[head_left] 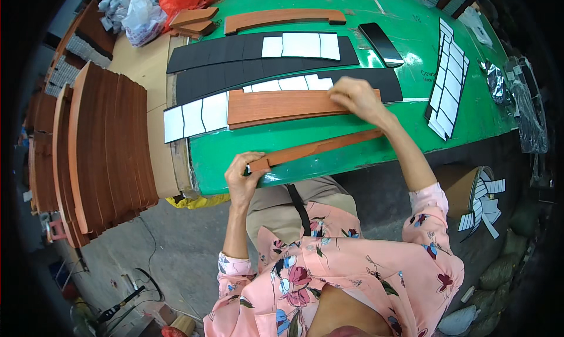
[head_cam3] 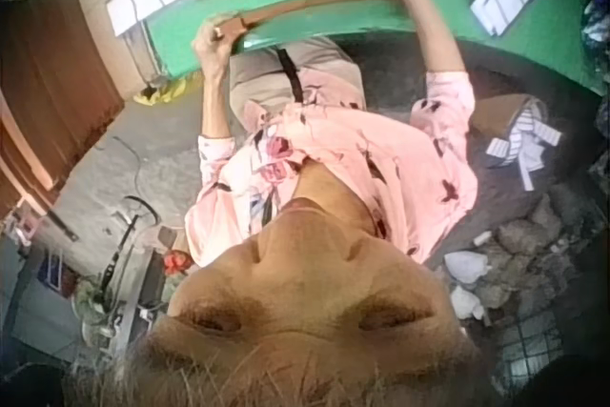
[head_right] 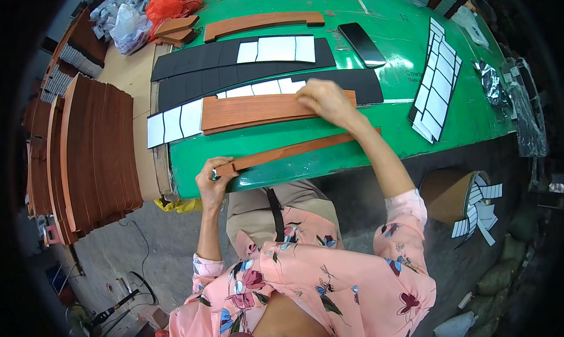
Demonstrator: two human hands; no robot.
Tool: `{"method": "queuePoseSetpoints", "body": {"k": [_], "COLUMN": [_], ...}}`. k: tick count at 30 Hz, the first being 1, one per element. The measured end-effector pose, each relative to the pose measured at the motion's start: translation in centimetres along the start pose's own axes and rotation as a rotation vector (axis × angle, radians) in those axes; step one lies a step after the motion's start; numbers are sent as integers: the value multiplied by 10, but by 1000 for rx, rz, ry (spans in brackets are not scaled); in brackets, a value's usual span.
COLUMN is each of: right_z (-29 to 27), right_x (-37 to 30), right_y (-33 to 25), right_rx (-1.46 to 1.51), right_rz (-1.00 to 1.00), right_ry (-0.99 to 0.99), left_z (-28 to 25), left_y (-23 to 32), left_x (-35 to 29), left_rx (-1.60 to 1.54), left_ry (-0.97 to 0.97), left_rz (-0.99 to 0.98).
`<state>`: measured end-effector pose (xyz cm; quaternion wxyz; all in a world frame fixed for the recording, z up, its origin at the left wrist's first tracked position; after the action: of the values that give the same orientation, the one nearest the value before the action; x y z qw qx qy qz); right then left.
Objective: Attaching black adhesive-backed foam strips to the ends of long wooden furniture components.
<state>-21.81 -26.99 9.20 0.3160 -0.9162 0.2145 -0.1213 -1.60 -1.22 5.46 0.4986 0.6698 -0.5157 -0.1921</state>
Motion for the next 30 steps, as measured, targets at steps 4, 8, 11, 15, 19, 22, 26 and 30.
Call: {"method": "queuePoseSetpoints", "body": {"k": [4,8,11,15,19,22,26,30], "right_z": [0,6,9,17,15,13,0,4], "right_x": [36,58,62,57,56,62,60,31], "right_y": [27,40,44,51,52,60,55,-14], "right_rx": [-292,-413,-550,-658,-665,-562,157,762], "right_rz": [28,5,20,-123,-185,-85,293,452], "right_ry": [109,33,-74,-63,-4,15,214,132], "left_z": [16,17,20,22,22,23,19,17], "left_y": [-9,-18,-15,-19,-21,-20,-16,-14], "left_x": [-4,-5,-5,-6,-7,-8,-2,4], "left_rx": [-132,-159,-169,-169,-201,-219,-124,-124], "left_ry": [8,34,55,72,72,85,104,94], "left_rz": [-219,-127,-97,-68,-40,-64,-49,-118]}}
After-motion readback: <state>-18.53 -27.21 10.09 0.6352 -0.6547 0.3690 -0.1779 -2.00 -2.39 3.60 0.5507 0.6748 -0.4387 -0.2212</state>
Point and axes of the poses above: each hand's wrist, its own x-axis towards the middle knuckle, its own z-axis out of the palm, y = z × x, the point moved 1 cm from there along x, towards the middle knuckle, and after that the axes turned 4 degrees about -y, right-handed, at the moved point
